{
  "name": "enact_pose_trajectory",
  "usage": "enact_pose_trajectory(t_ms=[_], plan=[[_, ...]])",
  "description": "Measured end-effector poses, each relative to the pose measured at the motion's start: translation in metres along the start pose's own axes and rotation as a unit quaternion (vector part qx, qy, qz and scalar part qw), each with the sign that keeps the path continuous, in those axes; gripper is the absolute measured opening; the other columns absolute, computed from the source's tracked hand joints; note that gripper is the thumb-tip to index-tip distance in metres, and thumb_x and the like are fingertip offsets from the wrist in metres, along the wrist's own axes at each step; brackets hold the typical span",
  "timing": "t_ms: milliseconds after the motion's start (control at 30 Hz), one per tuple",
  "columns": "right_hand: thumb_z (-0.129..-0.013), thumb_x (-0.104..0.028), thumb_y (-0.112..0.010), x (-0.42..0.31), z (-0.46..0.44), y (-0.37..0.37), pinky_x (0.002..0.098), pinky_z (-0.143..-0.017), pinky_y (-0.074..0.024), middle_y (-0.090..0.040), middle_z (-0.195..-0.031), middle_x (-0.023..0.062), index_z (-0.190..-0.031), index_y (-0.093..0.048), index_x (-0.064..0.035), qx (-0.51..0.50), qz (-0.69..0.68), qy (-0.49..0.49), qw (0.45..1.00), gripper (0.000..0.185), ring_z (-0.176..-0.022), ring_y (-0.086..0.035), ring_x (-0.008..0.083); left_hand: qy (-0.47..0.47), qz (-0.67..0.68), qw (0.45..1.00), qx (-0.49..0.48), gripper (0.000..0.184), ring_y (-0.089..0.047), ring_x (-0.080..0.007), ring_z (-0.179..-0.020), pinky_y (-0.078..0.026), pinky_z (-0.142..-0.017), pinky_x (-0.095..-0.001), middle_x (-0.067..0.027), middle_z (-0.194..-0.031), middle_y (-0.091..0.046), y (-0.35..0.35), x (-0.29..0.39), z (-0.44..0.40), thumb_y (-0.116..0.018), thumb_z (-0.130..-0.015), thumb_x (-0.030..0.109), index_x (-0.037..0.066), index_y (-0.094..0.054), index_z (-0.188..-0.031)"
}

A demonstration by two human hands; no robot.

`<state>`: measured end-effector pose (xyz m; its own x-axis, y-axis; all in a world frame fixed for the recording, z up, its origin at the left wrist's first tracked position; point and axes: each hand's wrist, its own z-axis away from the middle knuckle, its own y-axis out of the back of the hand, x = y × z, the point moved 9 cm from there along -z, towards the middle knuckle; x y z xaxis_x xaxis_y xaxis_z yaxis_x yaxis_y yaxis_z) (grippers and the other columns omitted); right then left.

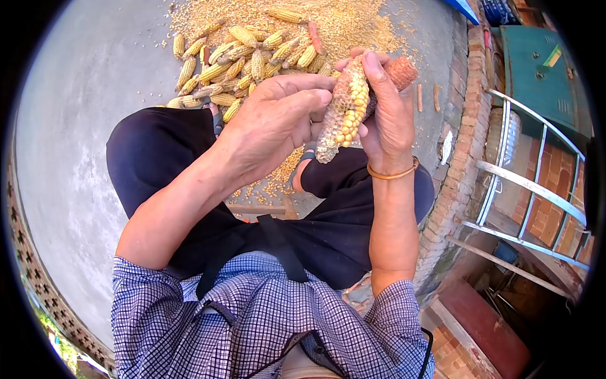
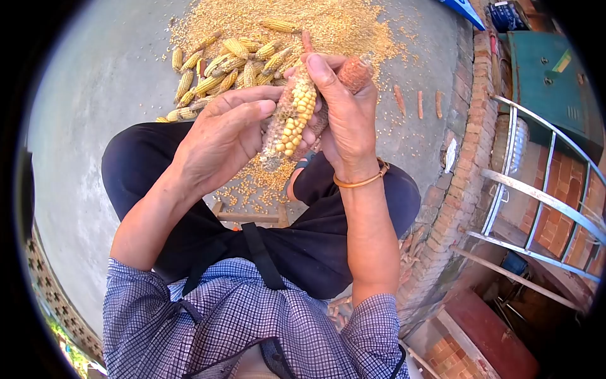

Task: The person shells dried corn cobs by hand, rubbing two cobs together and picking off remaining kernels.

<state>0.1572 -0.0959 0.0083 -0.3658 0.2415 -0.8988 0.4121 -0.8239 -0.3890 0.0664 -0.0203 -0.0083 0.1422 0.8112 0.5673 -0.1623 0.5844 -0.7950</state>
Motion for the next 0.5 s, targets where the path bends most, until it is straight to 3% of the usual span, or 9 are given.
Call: enact_pose_trajectory(t_ms=[133,500], plan=[[-0.096,-0.021,-0.06,0.0,0.001,0.002,0.0249,-0.062,-0.0561,-0.069,-0.092,0.013,-0.103,-0.061,-0.0018,-0.027,0.038,-0.003,0.999,0.02,-0.074,-0.067,0.0141,0.001,-0.03,0.999,0.012,0.039,-0.067,-0.0276,-0.098,-0.055,-0.091,-0.039,-0.0219,-0.109,-0.064,0.0,0.0,0.001,-0.047,-0.098,0.012,-0.013,-0.05,-0.128],[-0.092,-0.019,-0.067,-0.01,-0.001,0.012,0.0246,-0.056,-0.0536,-0.068,-0.086,0.0124,-0.099,-0.062,-0.0012,0.01,0.041,0.042,0.998,0.02,-0.064,-0.065,0.0134,0.008,-0.034,0.999,-0.02,0.038,-0.065,-0.0348,-0.105,-0.052,-0.096,-0.042,-0.0265,-0.11,-0.065,-0.011,0.0,0.006,-0.055,-0.094,0.012,-0.007,-0.054,-0.127]])
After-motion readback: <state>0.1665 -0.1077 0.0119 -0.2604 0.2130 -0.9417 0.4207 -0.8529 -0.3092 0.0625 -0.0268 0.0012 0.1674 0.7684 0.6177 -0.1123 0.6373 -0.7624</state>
